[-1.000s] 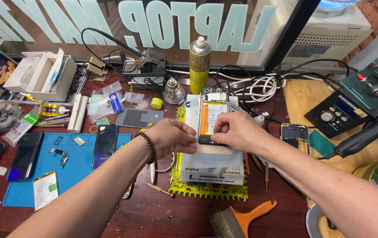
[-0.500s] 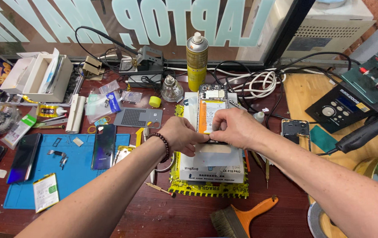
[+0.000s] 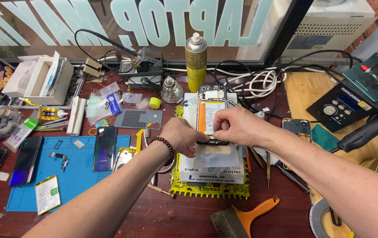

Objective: The person reassembles a smartphone by connecting internal ribbon cables, placing the battery, and fitting the back cover. They use a small metal spudger to align connectors and a spray can to clean a component before final assembly.

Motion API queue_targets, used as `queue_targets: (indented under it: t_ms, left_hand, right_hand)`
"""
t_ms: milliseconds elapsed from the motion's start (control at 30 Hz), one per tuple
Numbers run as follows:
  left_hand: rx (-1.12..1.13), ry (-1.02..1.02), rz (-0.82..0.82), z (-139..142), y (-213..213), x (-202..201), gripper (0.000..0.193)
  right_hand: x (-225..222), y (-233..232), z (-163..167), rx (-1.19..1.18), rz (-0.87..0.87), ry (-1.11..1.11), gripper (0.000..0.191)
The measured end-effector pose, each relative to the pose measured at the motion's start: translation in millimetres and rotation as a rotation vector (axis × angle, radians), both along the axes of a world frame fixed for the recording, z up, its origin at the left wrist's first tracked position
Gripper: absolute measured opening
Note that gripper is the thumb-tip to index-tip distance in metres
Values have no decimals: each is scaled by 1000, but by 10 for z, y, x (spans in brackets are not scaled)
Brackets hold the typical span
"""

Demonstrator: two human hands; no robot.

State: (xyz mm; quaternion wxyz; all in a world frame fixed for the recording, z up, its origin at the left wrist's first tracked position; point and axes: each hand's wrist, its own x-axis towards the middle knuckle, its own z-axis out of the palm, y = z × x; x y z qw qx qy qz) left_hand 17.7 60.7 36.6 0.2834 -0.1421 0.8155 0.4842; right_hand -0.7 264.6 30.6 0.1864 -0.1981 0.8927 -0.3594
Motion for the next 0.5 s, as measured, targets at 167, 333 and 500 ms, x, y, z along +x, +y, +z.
queue_targets:
  t_ms: [167, 333, 500]
  left_hand:
    - [-16, 7, -5, 15, -4, 16, 39]
    - [-22, 15, -14, 0, -3, 12, 38]
    - [-23, 31, -14, -12, -12, 25, 39]
  right_hand:
    - [-10, 55, 49, 1, 24, -70, 20]
    - [-36, 38, 49, 46, 61, -35, 21]
    - [-52, 23, 26, 80, 77, -43, 20]
